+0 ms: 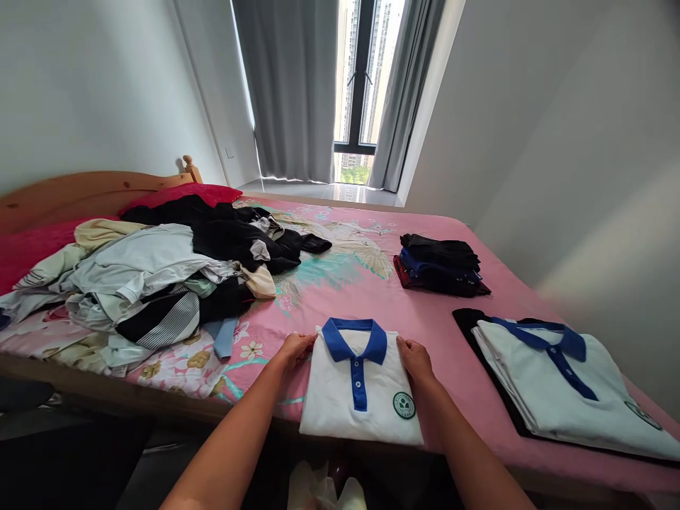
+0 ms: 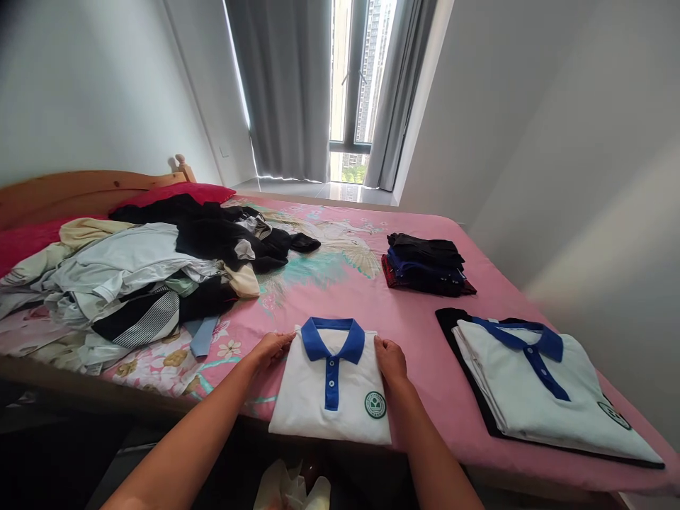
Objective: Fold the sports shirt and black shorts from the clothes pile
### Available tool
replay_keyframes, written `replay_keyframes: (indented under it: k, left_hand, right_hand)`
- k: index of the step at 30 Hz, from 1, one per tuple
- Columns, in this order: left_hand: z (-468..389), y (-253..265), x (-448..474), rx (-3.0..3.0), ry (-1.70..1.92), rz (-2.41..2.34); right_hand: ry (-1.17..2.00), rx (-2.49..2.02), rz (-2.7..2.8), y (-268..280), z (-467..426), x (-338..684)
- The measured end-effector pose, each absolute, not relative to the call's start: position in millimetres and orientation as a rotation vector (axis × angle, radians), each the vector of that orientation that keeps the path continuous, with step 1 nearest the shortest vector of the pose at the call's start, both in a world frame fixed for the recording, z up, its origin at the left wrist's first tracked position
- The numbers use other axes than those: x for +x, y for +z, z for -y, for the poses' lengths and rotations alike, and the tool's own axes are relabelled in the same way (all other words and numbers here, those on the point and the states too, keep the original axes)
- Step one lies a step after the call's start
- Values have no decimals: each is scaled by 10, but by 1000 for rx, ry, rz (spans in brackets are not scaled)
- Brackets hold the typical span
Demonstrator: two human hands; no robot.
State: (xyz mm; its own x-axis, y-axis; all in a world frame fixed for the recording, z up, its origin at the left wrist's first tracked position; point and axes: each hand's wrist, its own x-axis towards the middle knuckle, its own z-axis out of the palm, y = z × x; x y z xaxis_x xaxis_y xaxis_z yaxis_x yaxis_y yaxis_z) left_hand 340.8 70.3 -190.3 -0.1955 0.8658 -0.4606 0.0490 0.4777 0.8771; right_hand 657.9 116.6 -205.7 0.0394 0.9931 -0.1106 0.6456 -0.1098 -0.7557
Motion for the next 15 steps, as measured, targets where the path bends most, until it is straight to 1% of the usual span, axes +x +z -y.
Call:
replay_keyframes:
  k: [5, 10, 15]
  left_hand:
    - [-737, -1898, 3432, 914, 959, -1699]
    - [-692, -1969, 3511, 1064, 1088, -1951]
    - [-655, -1967, 3502, 1183, 962, -2129]
  right_hand:
    - [843, -1755, 1643, -2052, -1206, 6533]
    - [744, -1784, 1623, -2116, -1183, 6497]
    - [714, -1878, 1586, -2096, -1180, 6510]
